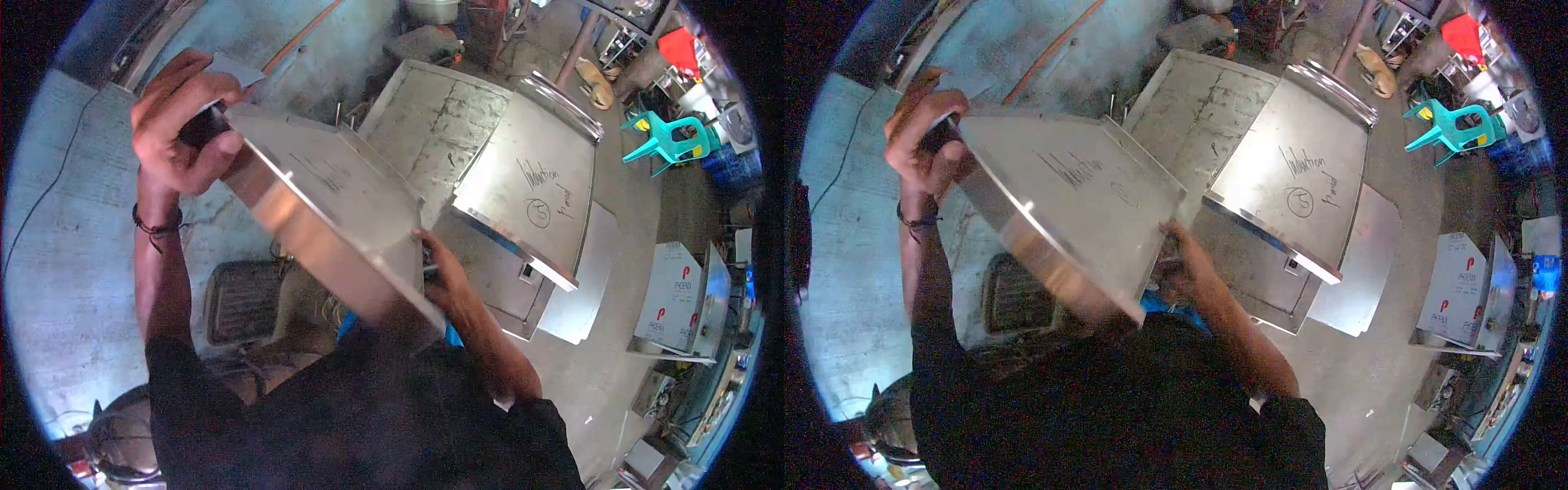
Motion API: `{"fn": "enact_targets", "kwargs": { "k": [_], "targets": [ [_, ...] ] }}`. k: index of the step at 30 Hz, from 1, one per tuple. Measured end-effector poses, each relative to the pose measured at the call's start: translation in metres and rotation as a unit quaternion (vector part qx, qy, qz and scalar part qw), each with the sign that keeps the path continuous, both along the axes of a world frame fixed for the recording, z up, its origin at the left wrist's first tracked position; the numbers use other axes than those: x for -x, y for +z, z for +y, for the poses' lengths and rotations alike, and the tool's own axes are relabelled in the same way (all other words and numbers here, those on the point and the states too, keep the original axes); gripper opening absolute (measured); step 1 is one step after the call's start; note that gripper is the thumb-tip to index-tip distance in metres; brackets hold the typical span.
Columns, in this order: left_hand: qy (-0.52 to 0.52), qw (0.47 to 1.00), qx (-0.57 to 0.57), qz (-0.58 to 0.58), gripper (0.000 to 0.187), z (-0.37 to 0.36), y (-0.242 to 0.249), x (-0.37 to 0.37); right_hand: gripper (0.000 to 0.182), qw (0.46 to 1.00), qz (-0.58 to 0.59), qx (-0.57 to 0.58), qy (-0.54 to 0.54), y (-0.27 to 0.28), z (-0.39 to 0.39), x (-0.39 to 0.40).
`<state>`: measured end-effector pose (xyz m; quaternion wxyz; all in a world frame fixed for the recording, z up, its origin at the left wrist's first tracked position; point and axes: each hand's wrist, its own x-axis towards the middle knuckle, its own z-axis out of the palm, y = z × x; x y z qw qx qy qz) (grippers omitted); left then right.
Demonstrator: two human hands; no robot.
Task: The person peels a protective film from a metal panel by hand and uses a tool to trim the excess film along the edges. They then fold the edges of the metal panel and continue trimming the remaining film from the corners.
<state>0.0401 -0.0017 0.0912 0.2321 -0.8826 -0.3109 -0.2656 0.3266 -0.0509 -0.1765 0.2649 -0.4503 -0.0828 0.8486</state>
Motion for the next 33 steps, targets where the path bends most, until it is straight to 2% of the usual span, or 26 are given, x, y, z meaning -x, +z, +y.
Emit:
{"fn": "enact_targets", "kwargs": {
  "k": [2, 4, 6, 7, 11, 12, 14, 15, 16, 17, 18, 19, 21, 22, 24, 25, 26, 28, 29, 30, 32, 33],
  "targets": [
    [0.003, 1.0, -0.01, 0.021, 0.033, 0.012, -0.004, 0.006, 0.045, 0.999, -0.041, -0.009, -0.002, -0.005, 0.02, 0.014],
    [0.005, 1.0, -0.016, 0.01, 0.036, 0.019, -0.015, 0.016, 0.048, 0.994, 0.075, -0.029, -0.071, -0.027, 0.04, 0.029],
    [0.019, 0.995, -0.093, 0.018, 0.043, 0.02, -0.03, 0.028, 0.047, 0.992, 0.068, -0.044, -0.094, -0.036, 0.055, 0.038],
    [0.084, 0.994, -0.064, 0.0, 0.059, 0.011, -0.046, 0.038, 0.047, 0.992, 0.04, -0.039, -0.111, -0.037, 0.061, 0.042],
    [0.107, 0.992, -0.033, -0.052, 0.063, -0.005, -0.101, 0.075, 0.052, 0.982, 0.002, -0.064, -0.18, -0.046, 0.075, 0.055],
    [0.141, 0.988, -0.023, -0.055, 0.064, -0.013, -0.119, 0.085, 0.052, 0.982, -0.001, -0.061, -0.178, -0.051, 0.075, 0.056],
    [0.181, 0.982, -0.008, -0.058, 0.066, -0.029, -0.144, 0.097, 0.059, 0.97, 0.03, -0.136, -0.2, -0.069, 0.069, 0.054],
    [0.159, 0.983, -0.006, -0.095, 0.063, -0.036, -0.155, 0.096, 0.062, 0.976, -0.006, -0.097, -0.196, -0.078, 0.062, 0.048],
    [0.139, 0.982, -0.002, -0.131, 0.061, -0.042, -0.165, 0.097, 0.07, 0.982, -0.009, -0.075, -0.172, -0.062, 0.048, 0.042],
    [0.148, 0.98, 0.006, -0.133, 0.061, -0.048, -0.176, 0.101, 0.079, 0.976, -0.099, -0.174, -0.09, -0.057, 0.028, 0.035],
    [0.15, 0.98, -0.006, -0.132, 0.062, -0.055, -0.188, 0.106, 0.087, 0.945, -0.183, -0.27, -0.002, -0.055, 0.01, 0.03],
    [0.151, 0.98, -0.013, -0.131, 0.064, -0.064, -0.198, 0.108, 0.087, 0.948, -0.186, -0.257, 0.01, -0.052, -0.002, 0.031],
    [0.157, 0.979, -0.012, -0.132, 0.066, -0.077, -0.21, 0.109, 0.099, 0.988, -0.153, -0.022, 0.02, -0.05, -0.024, 0.031],
    [0.154, 0.979, -0.028, -0.129, 0.067, -0.081, -0.216, 0.108, 0.099, 0.986, -0.162, -0.008, 0.028, -0.056, -0.033, 0.02],
    [0.155, 0.978, -0.009, -0.139, 0.069, -0.091, -0.227, 0.104, 0.098, 0.992, -0.097, 0.056, 0.054, -0.064, -0.045, -0.012],
    [0.146, 0.979, -0.006, -0.141, 0.071, -0.096, -0.233, 0.103, 0.095, 0.994, -0.054, 0.053, 0.084, -0.033, -0.046, -0.012],
    [0.151, 0.978, 0.006, -0.147, 0.071, -0.104, -0.242, 0.103, 0.095, 0.992, -0.061, 0.065, 0.088, -0.01, -0.045, -0.007],
    [0.147, 0.976, 0.052, -0.153, 0.075, -0.117, -0.264, 0.098, 0.088, 0.943, -0.233, -0.022, 0.238, 0.027, -0.042, 0.009],
    [0.144, 0.977, 0.052, -0.146, 0.079, -0.116, -0.267, 0.093, 0.077, 0.923, -0.25, 0.008, 0.294, 0.039, -0.031, 0.017],
    [0.146, 0.975, 0.058, -0.154, 0.079, -0.116, -0.271, 0.086, 0.077, 0.92, -0.256, 0.014, 0.298, 0.035, -0.036, 0.022],
    [0.16, 0.975, 0.057, -0.143, 0.075, -0.115, -0.282, 0.076, 0.074, 0.923, -0.343, -0.036, 0.174, 0.016, -0.047, 0.026],
    [0.154, 0.975, 0.067, -0.143, 0.075, -0.119, -0.29, 0.074, 0.073, 0.914, -0.32, -0.04, 0.246, -0.002, -0.042, 0.009]
  ]
}}
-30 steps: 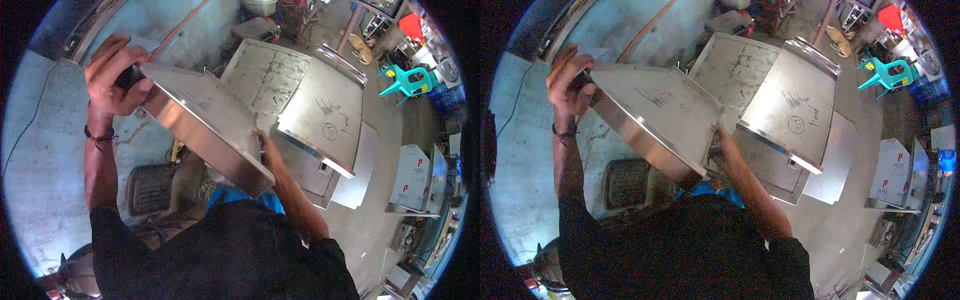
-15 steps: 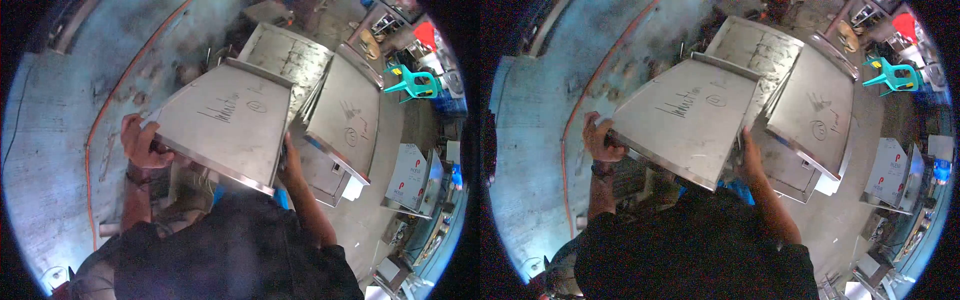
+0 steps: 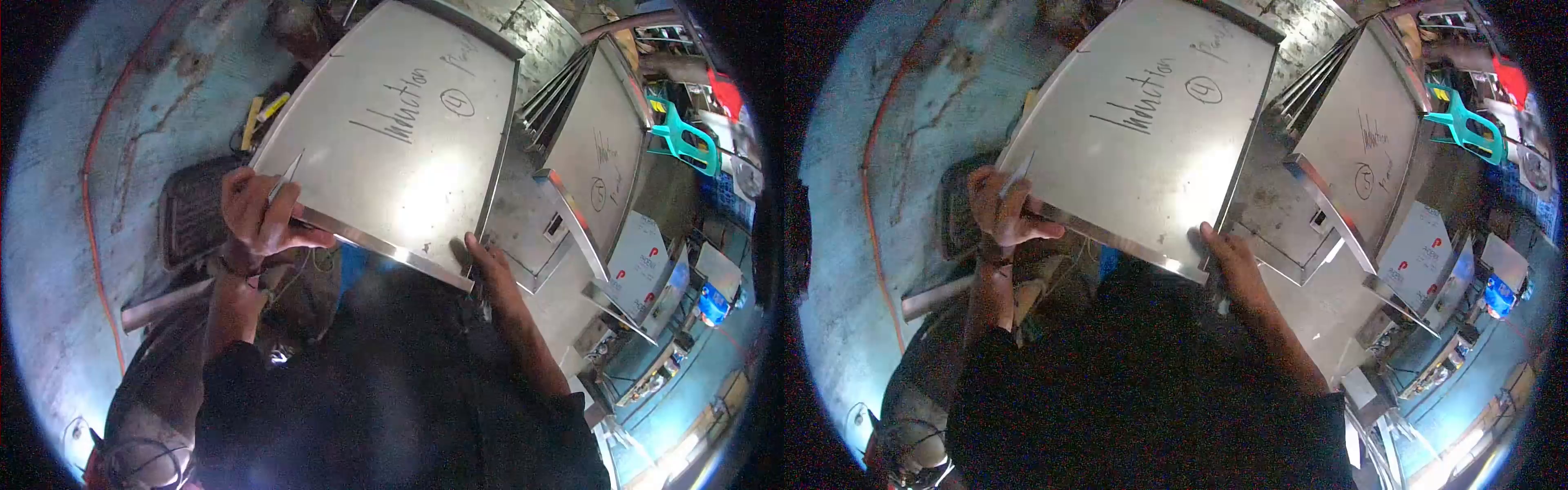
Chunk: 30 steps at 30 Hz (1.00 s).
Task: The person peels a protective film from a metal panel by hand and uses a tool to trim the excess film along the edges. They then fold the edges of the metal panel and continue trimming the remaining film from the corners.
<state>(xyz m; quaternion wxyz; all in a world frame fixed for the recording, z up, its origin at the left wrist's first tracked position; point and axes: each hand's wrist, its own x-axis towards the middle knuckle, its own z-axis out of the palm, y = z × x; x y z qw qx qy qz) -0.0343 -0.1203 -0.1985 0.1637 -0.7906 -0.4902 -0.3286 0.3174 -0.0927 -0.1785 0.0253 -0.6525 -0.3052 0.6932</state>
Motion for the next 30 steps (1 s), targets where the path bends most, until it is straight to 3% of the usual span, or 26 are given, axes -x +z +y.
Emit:
{"fn": "enact_targets", "kwargs": {
  "k": [5, 7, 9, 11, 12, 13, 15, 16, 19, 21, 23, 25, 27, 28, 30],
  "targets": [
    [0.016, 0.999, 0.043, 0.008, 0.075, -0.024, -0.041, -0.02, 0.065, 0.999, -0.019, 0.03, -0.024, -0.038, -0.002, -0.015],
    [0.018, 0.998, 0.064, 0.022, 0.074, -0.032, -0.053, -0.033, 0.063, 0.997, 0.024, -0.072, -0.017, -0.052, -0.002, -0.019],
    [0.014, 0.994, 0.109, 0.008, 0.068, -0.04, -0.058, -0.047, 0.063, 0.998, 0.014, -0.062, -0.029, -0.062, -0.005, -0.027],
    [-0.017, 0.973, 0.23, 0.022, 0.062, -0.045, -0.065, -0.056, 0.064, 0.99, -0.025, -0.138, 0.011, -0.094, -0.007, -0.044],
    [-0.018, 0.969, 0.246, 0.027, 0.058, -0.044, -0.067, -0.063, 0.063, 0.982, -0.121, -0.086, 0.113, -0.102, 0.0, -0.054],
    [-0.019, 0.968, 0.247, 0.03, 0.058, -0.043, -0.07, -0.067, 0.063, 0.983, -0.119, -0.085, 0.111, -0.107, 0.002, -0.06],
    [-0.022, 0.972, 0.229, 0.04, 0.056, -0.042, -0.079, -0.073, 0.058, 0.966, -0.13, -0.171, 0.147, -0.115, 0.001, -0.072],
    [-0.022, 0.972, 0.229, 0.045, 0.056, -0.044, -0.086, -0.075, 0.047, 0.942, -0.107, -0.302, 0.103, -0.12, -0.004, -0.077],
    [0.0, 0.955, 0.29, 0.055, 0.052, -0.052, -0.107, -0.078, 0.045, 0.927, -0.159, -0.334, 0.062, -0.104, -0.007, -0.095],
    [0.004, 0.953, 0.298, 0.052, 0.05, -0.052, -0.115, -0.081, 0.041, 0.939, -0.178, -0.284, 0.074, -0.096, -0.016, -0.101],
    [0.021, 0.946, 0.321, 0.04, 0.046, -0.055, -0.121, -0.083, 0.037, 0.959, -0.089, -0.265, 0.042, -0.102, -0.027, -0.108],
    [0.037, 0.938, 0.344, 0.025, 0.044, -0.052, -0.114, -0.09, 0.037, 0.96, -0.077, -0.261, 0.063, -0.115, -0.038, -0.109],
    [0.033, 0.971, 0.235, 0.027, 0.031, -0.044, -0.103, -0.097, 0.037, 0.96, -0.064, -0.26, 0.084, -0.117, -0.041, -0.103],
    [0.032, 0.971, 0.237, 0.028, 0.031, -0.043, -0.099, -0.105, 0.035, 0.963, -0.046, -0.251, 0.09, -0.11, -0.039, -0.094],
    [0.053, 0.961, 0.254, -0.092, 0.021, -0.05, -0.091, -0.127, 0.035, 0.966, -0.028, -0.237, 0.096, -0.109, -0.038, -0.083]
  ]
}}
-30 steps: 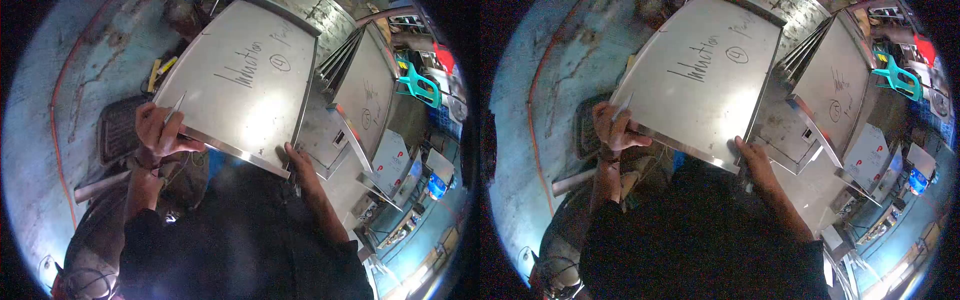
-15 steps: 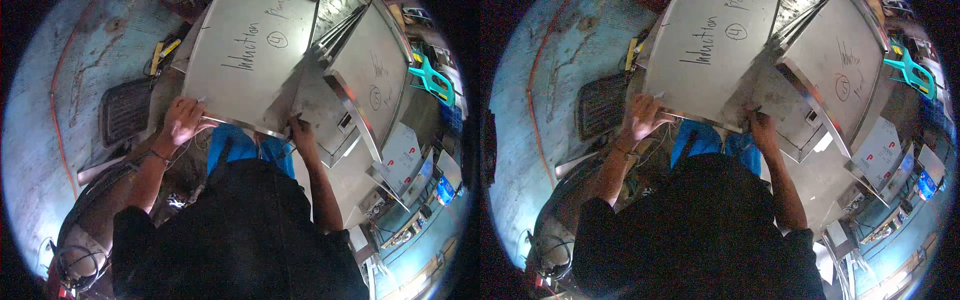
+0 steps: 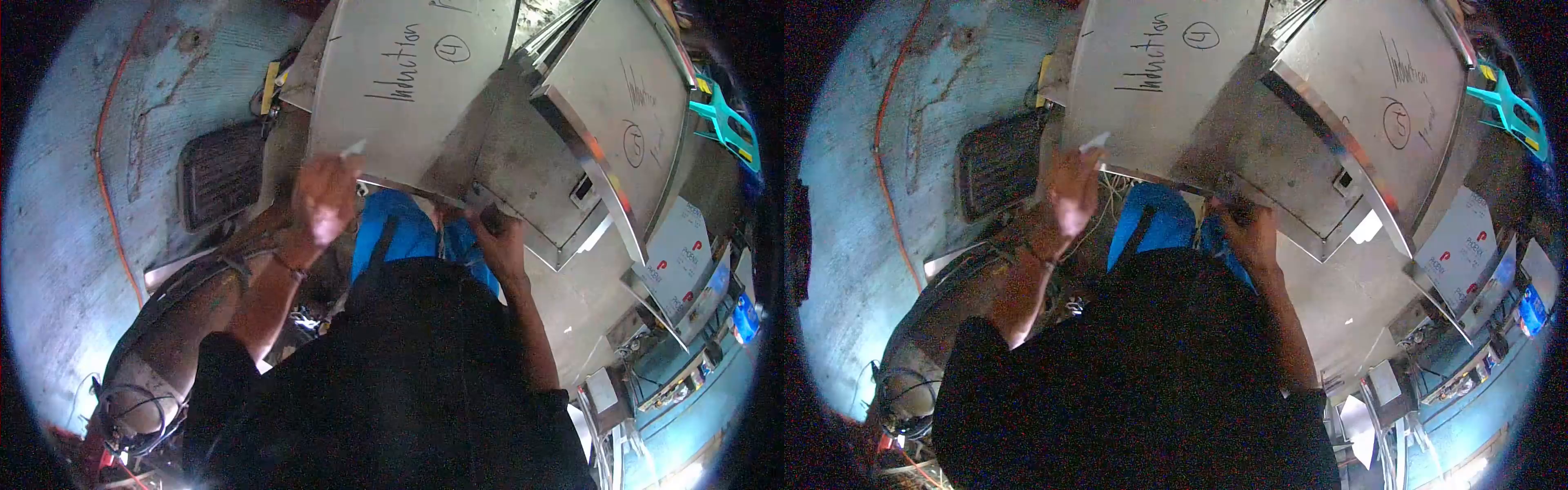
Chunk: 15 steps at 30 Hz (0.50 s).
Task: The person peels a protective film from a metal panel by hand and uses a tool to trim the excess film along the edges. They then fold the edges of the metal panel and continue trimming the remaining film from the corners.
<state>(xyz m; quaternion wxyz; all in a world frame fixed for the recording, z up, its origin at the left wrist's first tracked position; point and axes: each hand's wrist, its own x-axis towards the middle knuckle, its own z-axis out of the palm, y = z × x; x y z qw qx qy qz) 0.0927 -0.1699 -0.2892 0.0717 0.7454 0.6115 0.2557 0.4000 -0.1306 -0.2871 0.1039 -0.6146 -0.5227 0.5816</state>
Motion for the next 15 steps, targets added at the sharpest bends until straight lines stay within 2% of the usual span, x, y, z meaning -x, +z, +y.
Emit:
{"fn": "enact_targets", "kwargs": {
  "k": [1, 2, 3, 7, 9, 12, 15],
  "targets": [
    [0.0, 1.0, 0.003, 0.0, 0.021, -0.005, 0.004, -0.012, 0.036, 0.999, -0.033, -0.008, 0.032, -0.003, 0.002, 0.003],
    [-0.005, 0.998, 0.057, -0.025, 0.024, -0.011, 0.007, -0.026, 0.038, 0.996, -0.066, -0.016, 0.065, -0.006, 0.003, 0.005],
    [-0.009, 0.993, 0.111, -0.049, 0.027, -0.016, 0.009, -0.037, 0.038, 0.995, -0.067, -0.014, 0.066, -0.01, 0.002, 0.006],
    [-0.018, 0.986, 0.14, -0.091, 0.031, -0.033, 0.0, -0.066, 0.04, 0.996, -0.053, -0.055, 0.045, -0.027, -0.006, 0.014],
    [0.069, 0.971, 0.207, -0.094, 0.028, -0.037, 0.0, -0.074, 0.039, 0.996, -0.058, -0.062, 0.025, -0.034, -0.012, 0.014],
    [0.077, 0.972, 0.208, -0.072, 0.032, -0.035, 0.004, -0.074, 0.038, 0.994, -0.087, -0.058, 0.023, -0.045, -0.017, 0.012],
    [0.08, 0.976, 0.193, -0.063, 0.029, -0.038, 0.001, -0.074, 0.038, 0.998, -0.023, -0.062, -0.016, -0.046, -0.019, 0.013]
  ]
}}
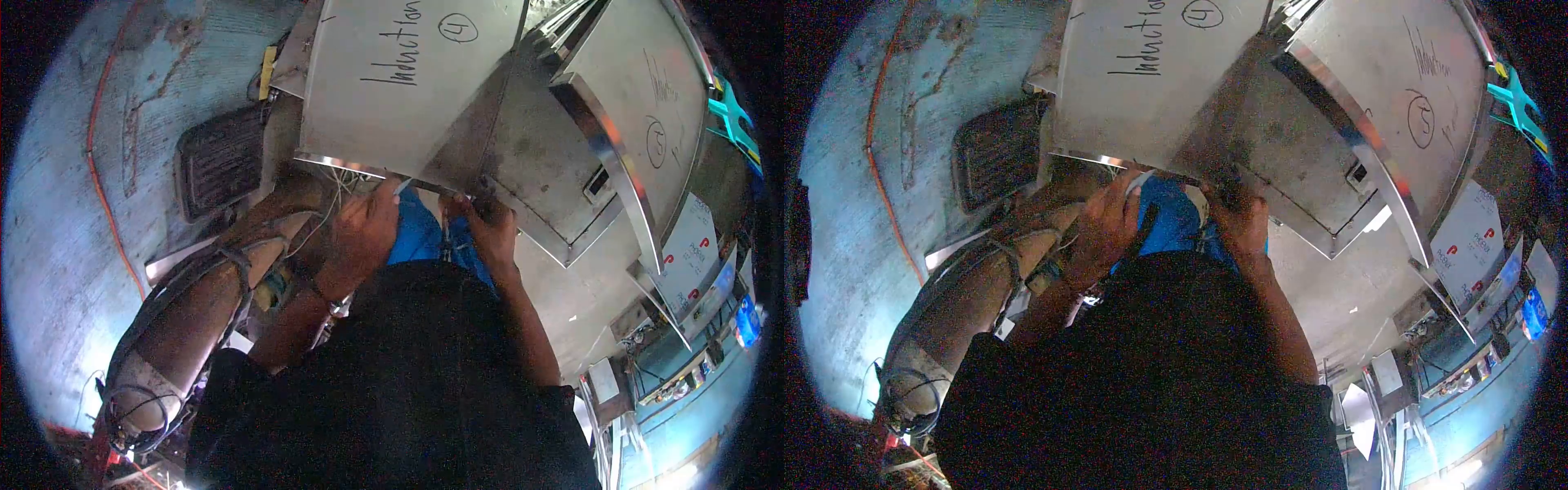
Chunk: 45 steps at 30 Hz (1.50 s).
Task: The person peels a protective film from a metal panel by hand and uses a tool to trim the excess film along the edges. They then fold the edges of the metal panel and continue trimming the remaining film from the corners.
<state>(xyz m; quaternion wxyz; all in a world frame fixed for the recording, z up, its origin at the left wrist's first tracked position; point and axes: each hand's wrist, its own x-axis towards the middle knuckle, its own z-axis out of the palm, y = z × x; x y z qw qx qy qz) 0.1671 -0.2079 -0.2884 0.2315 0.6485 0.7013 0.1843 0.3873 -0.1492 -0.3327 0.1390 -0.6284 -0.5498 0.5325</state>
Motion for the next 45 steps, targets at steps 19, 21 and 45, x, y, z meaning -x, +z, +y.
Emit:
{"fn": "enact_targets", "kwargs": {
  "k": [19, 21, 45],
  "targets": [
    [-0.059, 0.993, -0.078, 0.059, 0.016, 0.002, -0.015, 0.001, 0.04, 0.998, -0.043, 0.048, -0.009, 0.014, 0.005, 0.006],
    [-0.093, 0.991, -0.063, 0.078, 0.018, 0.002, -0.013, 0.002, 0.039, 0.997, -0.034, 0.061, -0.016, 0.014, 0.005, 0.005],
    [-0.127, 0.979, -0.025, 0.161, 0.017, -0.004, -0.021, -0.003, 0.041, 0.999, -0.005, 0.049, -0.021, 0.001, 0.001, 0.0]
  ]
}}
